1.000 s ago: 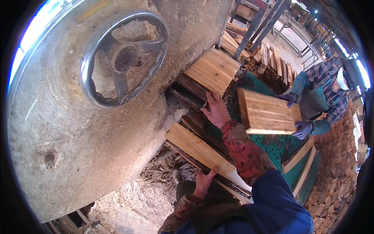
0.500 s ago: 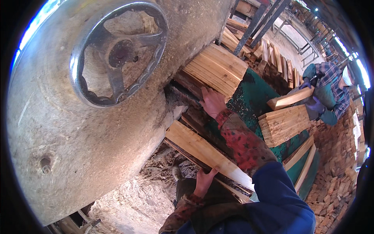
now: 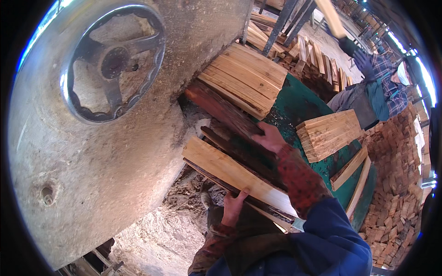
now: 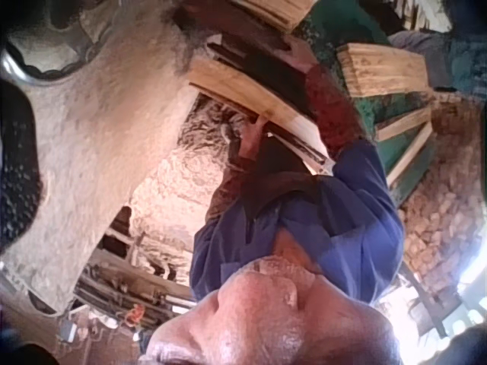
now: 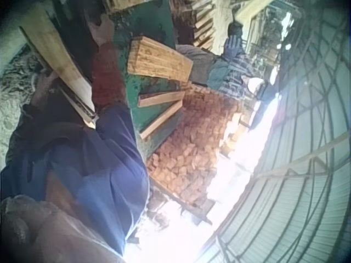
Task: The person stacks cut wooden planks on a green metal table in a workshop. They repeatedly pick up planks from a pile and arrange them neatly on the table while another person works nearby.
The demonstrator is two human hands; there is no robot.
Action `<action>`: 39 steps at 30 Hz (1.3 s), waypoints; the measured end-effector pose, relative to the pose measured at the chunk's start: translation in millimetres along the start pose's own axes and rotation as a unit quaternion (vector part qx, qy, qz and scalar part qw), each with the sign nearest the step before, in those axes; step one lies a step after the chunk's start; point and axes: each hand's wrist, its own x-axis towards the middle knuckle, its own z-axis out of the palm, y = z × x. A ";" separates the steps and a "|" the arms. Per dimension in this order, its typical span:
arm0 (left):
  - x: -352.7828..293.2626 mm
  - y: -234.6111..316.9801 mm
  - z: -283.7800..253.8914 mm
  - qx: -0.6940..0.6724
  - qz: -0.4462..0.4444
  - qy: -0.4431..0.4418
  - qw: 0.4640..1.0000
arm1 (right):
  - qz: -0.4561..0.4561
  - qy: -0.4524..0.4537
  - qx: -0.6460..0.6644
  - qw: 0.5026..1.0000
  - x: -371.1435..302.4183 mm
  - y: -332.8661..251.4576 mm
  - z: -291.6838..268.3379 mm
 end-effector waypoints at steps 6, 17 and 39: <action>-2.0 1.3 1.1 -0.006 -0.011 0.005 1.000 | 0.137 -0.064 0.054 0.987 -100.4 38.7 -61.2; -3.4 0.3 3.6 -0.010 -0.034 0.047 0.998 | 0.039 -0.196 -0.045 0.979 -175.7 104.0 -74.4; -4.4 -5.2 2.1 -0.034 0.023 -0.001 0.999 | -0.030 -0.191 0.096 0.976 -161.6 65.3 -32.9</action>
